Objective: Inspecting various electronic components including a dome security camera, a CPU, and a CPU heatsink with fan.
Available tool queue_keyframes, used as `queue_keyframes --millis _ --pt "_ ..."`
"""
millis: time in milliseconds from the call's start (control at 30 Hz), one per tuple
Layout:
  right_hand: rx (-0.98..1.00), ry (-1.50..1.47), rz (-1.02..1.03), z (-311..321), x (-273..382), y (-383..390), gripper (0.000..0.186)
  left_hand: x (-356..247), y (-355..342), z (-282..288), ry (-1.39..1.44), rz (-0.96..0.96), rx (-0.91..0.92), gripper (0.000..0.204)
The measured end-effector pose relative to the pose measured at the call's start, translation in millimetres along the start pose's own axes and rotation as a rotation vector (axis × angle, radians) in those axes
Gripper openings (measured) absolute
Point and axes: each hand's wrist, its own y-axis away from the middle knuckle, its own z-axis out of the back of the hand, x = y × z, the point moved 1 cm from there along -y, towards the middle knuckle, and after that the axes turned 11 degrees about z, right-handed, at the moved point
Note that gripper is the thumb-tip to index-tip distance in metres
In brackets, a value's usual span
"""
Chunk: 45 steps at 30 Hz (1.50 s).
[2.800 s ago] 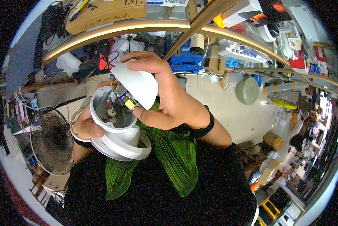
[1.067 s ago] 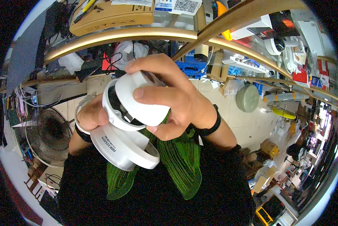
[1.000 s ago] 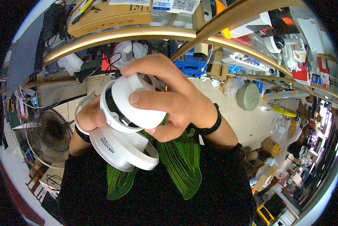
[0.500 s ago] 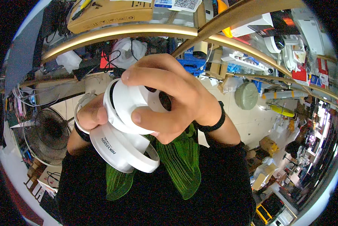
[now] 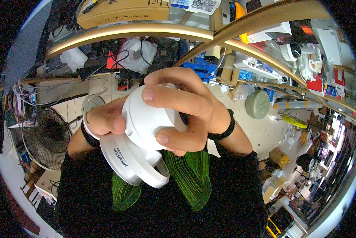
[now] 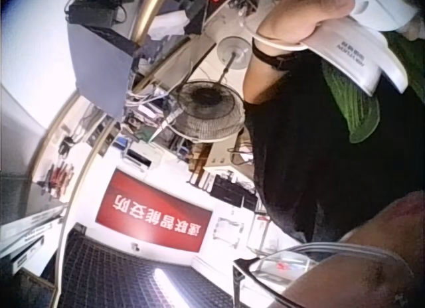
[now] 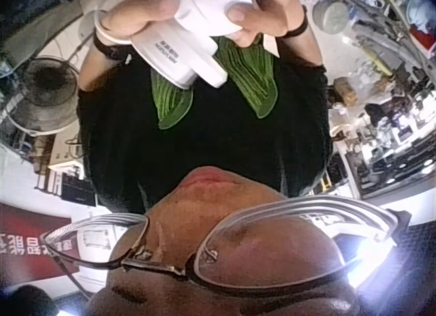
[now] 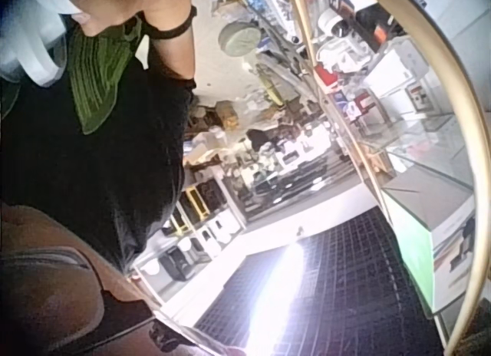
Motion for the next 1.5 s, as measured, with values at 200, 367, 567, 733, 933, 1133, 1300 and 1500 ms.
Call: queue_keyframes --millis 200,367,567,733,933,1133,1300,1500 --pt "-0.014 -0.010 -0.032 -3 6 2 0.025 -2 4 1 -0.027 0.009 -0.067 0.086" --pt "-0.022 -0.120 -0.089 -4 8 -2 0.032 11 1 11 -0.051 -0.100 -0.023 0.083" --pt "-0.215 -0.255 -0.121 -16 9 11 0.045 3 7 3 -0.033 -0.028 -0.206 0.102" --pt "-0.107 -0.369 -0.291 2 12 7 0.054 0 5 -5 -0.155 -0.090 -0.220 0.072" --pt "-0.006 -0.367 -0.368 7 12 -3 0.046 2 4 -6 -0.144 -0.111 -0.197 0.075" --pt "-0.143 -0.398 -0.350 -2 17 -4 0.038 -1 8 -12 -0.077 -0.068 -0.167 0.082" --pt "-0.182 -0.330 -0.356 -4 23 -3 0.045 -4 10 -14 -0.066 -0.027 -0.128 0.083" --pt "-0.219 -0.262 -0.209 -13 28 -10 0.047 -1 13 -19 -0.078 -0.015 -0.140 0.090"
